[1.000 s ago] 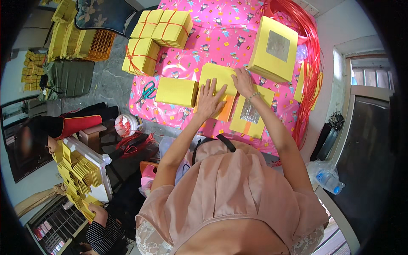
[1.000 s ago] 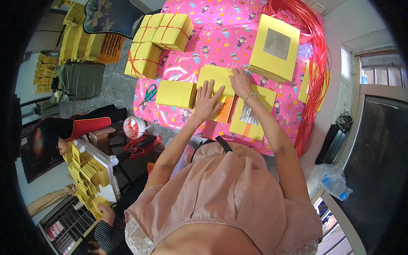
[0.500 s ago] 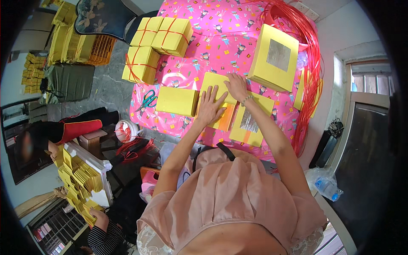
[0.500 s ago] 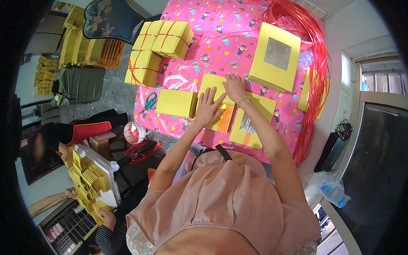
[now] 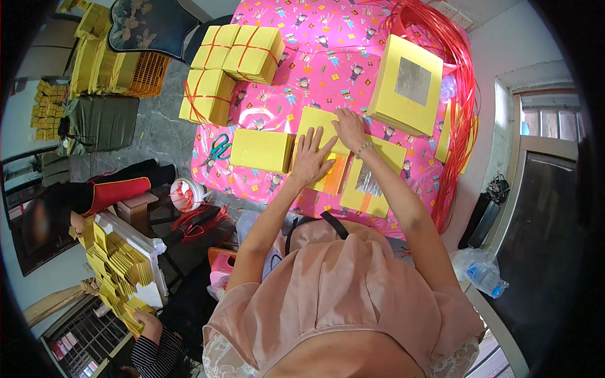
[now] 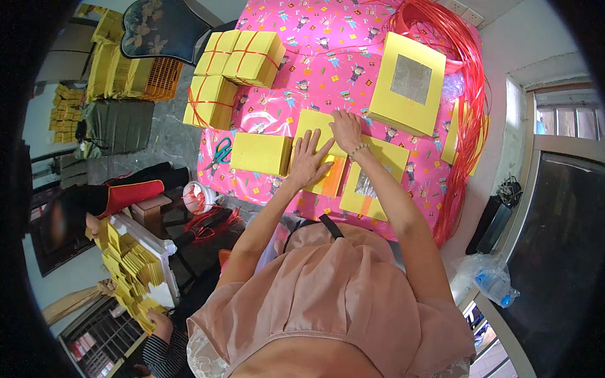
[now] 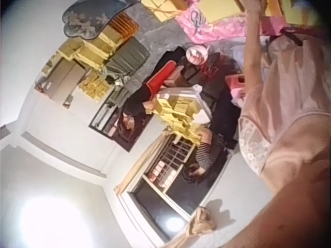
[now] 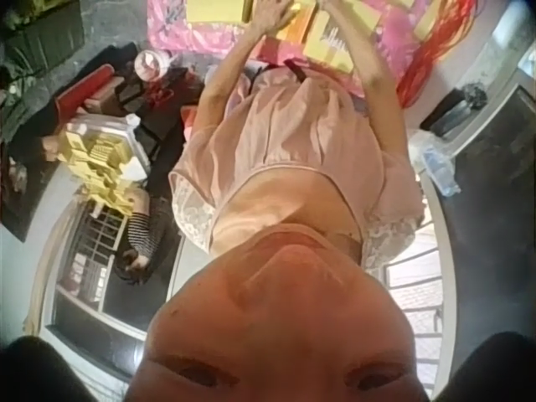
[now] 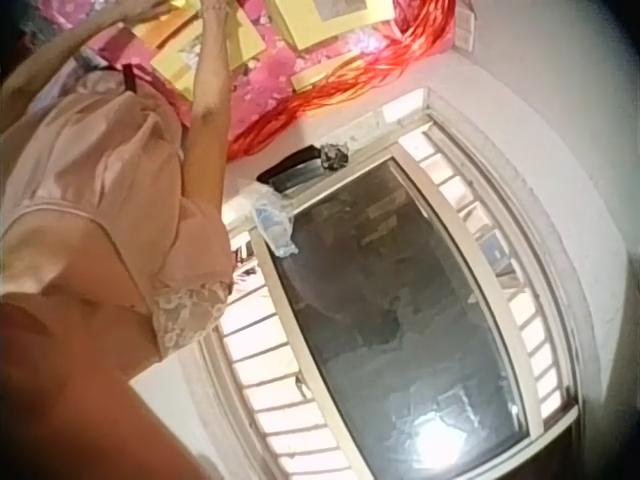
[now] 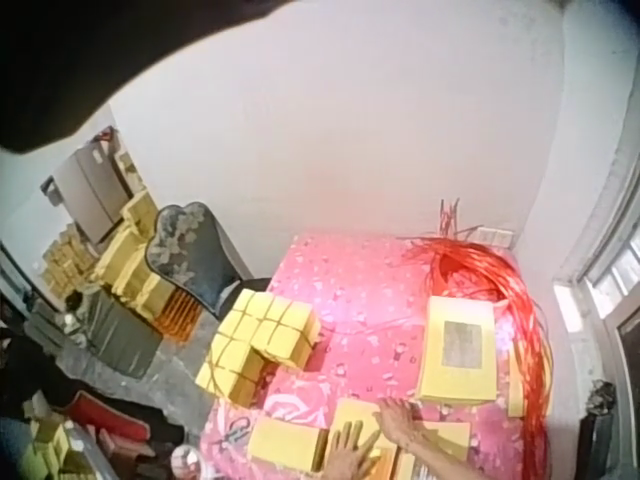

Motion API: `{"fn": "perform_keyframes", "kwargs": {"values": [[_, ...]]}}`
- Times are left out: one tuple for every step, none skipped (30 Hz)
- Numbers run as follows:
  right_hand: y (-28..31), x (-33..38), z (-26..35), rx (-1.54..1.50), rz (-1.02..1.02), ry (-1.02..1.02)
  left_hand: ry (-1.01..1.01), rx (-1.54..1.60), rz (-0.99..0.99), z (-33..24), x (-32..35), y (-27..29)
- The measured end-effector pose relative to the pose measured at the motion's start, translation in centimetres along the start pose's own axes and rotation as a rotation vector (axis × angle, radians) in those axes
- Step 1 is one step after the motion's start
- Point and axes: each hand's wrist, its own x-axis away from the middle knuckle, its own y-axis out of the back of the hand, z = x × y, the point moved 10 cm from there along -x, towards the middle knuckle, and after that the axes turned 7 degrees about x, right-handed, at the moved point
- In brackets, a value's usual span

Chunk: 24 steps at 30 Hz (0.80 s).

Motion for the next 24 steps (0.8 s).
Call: {"fn": "perform_keyframes", "kwargs": {"values": [[-0.2,0.0,-0.1,-0.013,0.010,-0.005,0.000,-0.002,-0.005,0.0,0.0,0.0],[-0.3,0.0,-0.1,-0.013,0.010,-0.005,-0.001,-0.003,-0.010,0.0,0.0,0.0],[-0.3,0.0,-0.1,-0.003,0.011,-0.002,-0.002,-0.003,-0.009,-0.1,0.1,0.0],[-0.4,0.0,-0.2,0.008,0.012,-0.001,0.004,0.004,-0.002,-0.1,0.0,-0.2],[-0.4,0.1,-0.4,0.009,0.011,-0.006,0.008,0.012,0.005,-0.1,-0.1,-0.4],[0.8,0.4,-0.1,0.045,-0.105,0.043,0.001,0.015,0.009,-0.2,-0.3,-0.5],[1.8,1.0,0.3,0.083,-0.220,0.091,0.002,0.009,0.016,-0.2,-0.4,-0.8],[2.3,1.3,1.3,0.080,-0.214,0.093,0.014,0.000,0.019,0.0,-0.2,-0.8],[3.5,2.1,2.3,0.045,-0.290,0.097,0.019,0.002,0.021,0.3,-0.1,-0.9],[4.7,3.3,3.2,0.009,-0.362,0.106,0.035,0.000,0.015,0.6,0.2,-0.7],[4.6,4.5,3.1,0.012,-0.358,0.100,0.040,0.000,0.015,0.7,0.3,-0.8],[3.4,5.5,3.2,-0.028,-0.250,0.111,0.048,0.005,0.021,0.8,0.3,-1.0],[2.4,6.3,3.3,-0.067,-0.144,0.119,0.045,0.009,0.027,1.0,0.3,-1.1],[1.9,7.1,3.7,-0.062,-0.071,0.148,0.046,-0.007,0.042,1.1,0.3,-1.3],[1.5,7.5,3.5,-0.063,-0.067,0.144,0.048,-0.025,0.056,1.2,0.4,-1.5],[1.2,7.8,3.0,-0.090,-0.071,0.133,0.039,0.002,0.027,1.0,0.1,-1.3],[0.8,8.0,2.6,-0.117,-0.075,0.123,0.035,0.004,0.033,0.7,0.0,-1.3],[0.3,8.2,2.2,-0.118,-0.075,0.117,0.033,-0.014,0.031,0.5,0.0,-1.3],[0.2,8.2,2.2,-0.131,-0.091,0.116,0.036,-0.034,0.026,0.5,0.0,-1.3],[0.2,8.2,2.1,-0.143,-0.106,0.115,0.038,-0.034,0.028,0.6,0.1,-1.4],[-0.1,8.2,2.1,-0.145,-0.104,0.115,0.036,-0.030,0.015,0.6,0.2,-1.2],[-0.2,8.4,2.3,-0.138,-0.115,0.141,0.036,-0.025,0.002,0.6,0.4,-1.1],[-0.3,8.6,2.6,-0.131,-0.125,0.167,0.043,-0.025,0.004,0.7,0.4,-1.1],[-0.5,8.4,2.5,-0.135,-0.119,0.171,0.041,-0.048,0.000,0.8,0.1,-1.1]]}}
